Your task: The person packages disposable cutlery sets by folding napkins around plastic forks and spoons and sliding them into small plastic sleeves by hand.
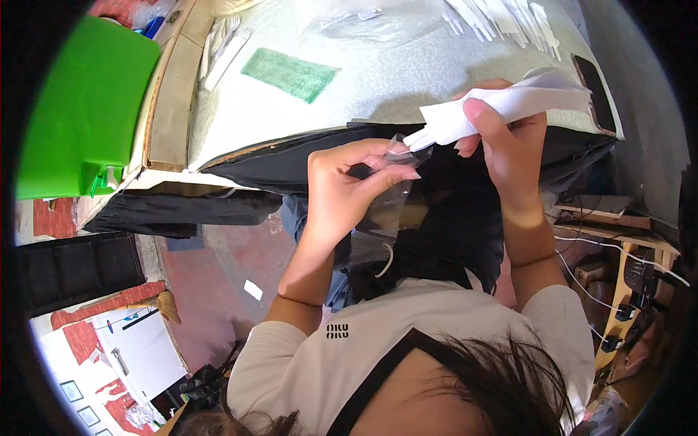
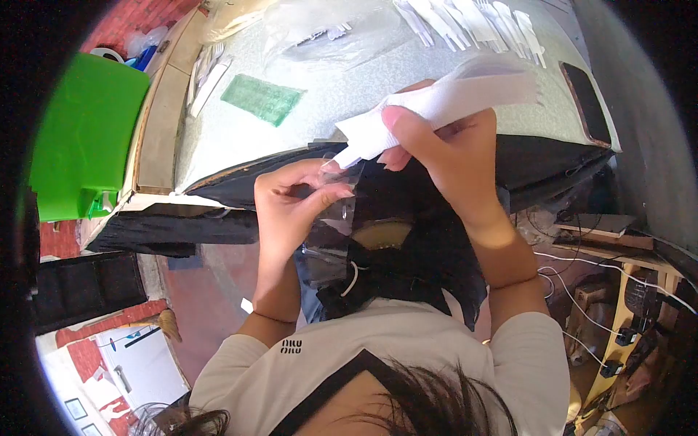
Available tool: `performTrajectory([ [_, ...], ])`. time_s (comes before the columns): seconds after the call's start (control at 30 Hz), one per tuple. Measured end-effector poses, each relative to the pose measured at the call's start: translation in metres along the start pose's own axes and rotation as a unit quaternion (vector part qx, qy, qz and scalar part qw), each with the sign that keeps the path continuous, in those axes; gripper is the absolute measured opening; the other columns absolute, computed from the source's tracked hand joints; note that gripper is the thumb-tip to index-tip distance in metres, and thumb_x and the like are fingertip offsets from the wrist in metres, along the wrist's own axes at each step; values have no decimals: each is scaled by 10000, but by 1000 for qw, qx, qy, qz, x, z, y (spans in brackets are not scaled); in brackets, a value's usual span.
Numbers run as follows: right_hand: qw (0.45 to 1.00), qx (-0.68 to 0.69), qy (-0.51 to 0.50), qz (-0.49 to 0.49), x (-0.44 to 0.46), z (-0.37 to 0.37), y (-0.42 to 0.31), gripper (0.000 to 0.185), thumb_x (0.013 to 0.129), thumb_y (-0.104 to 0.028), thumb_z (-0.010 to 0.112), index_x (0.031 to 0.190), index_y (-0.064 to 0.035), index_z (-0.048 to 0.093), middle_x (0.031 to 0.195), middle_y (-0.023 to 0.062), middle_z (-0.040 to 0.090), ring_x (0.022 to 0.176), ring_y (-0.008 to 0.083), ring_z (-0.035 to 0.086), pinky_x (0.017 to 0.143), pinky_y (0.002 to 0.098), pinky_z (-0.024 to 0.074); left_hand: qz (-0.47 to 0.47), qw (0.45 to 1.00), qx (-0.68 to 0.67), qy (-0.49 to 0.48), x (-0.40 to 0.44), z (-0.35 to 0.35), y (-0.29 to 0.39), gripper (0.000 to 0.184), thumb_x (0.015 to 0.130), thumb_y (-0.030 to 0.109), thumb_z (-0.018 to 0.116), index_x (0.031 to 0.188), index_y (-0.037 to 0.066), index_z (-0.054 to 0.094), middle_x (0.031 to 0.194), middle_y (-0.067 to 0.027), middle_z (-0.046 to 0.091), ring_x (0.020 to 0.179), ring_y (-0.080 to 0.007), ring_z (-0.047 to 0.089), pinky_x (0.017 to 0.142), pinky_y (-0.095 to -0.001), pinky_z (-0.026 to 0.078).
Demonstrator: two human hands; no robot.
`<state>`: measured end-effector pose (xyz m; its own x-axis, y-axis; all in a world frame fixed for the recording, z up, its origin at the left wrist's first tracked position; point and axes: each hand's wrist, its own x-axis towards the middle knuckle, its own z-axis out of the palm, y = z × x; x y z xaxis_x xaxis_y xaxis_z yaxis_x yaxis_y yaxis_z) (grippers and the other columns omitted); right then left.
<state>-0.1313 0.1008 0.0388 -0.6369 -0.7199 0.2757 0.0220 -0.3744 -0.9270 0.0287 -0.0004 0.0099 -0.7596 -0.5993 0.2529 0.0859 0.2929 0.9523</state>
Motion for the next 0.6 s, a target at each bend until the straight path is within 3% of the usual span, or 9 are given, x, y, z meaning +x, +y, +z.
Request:
performTrajectory([
  [0.23, 998, -15, -32, -47, -7, 0, 1, 95, 772, -24, 572, 816, 58, 591, 702, 102, 601, 448, 106, 530, 399, 212, 427, -25, 1000, -14, 11, 1, 2, -1, 218, 666, -51, 712, 870, -54, 638, 721, -60, 644, 660, -65, 564, 610, -186, 430],
  [0.43, 995, 13, -80, 50, 4, -3, 6, 131, 768, -43, 601, 858, 53, 605, 654, 72, 589, 485, 83, 530, 441, 195, 419, -22, 999, 17, -17, 2, 3, 1, 213, 657, -62, 708, 861, -52, 649, 703, -50, 644, 652, -57, 558, 602, -185, 423],
  [0.6, 989, 18, -133, 56, 10, -2, 7, 187, 778, -89, 567, 899, 46, 612, 636, 62, 581, 479, 75, 507, 421, 190, 389, -30, 999, 12, -18, 1, 4, 1, 232, 660, -65, 704, 884, -51, 647, 712, -54, 645, 650, -60, 553, 601, -188, 422],
])
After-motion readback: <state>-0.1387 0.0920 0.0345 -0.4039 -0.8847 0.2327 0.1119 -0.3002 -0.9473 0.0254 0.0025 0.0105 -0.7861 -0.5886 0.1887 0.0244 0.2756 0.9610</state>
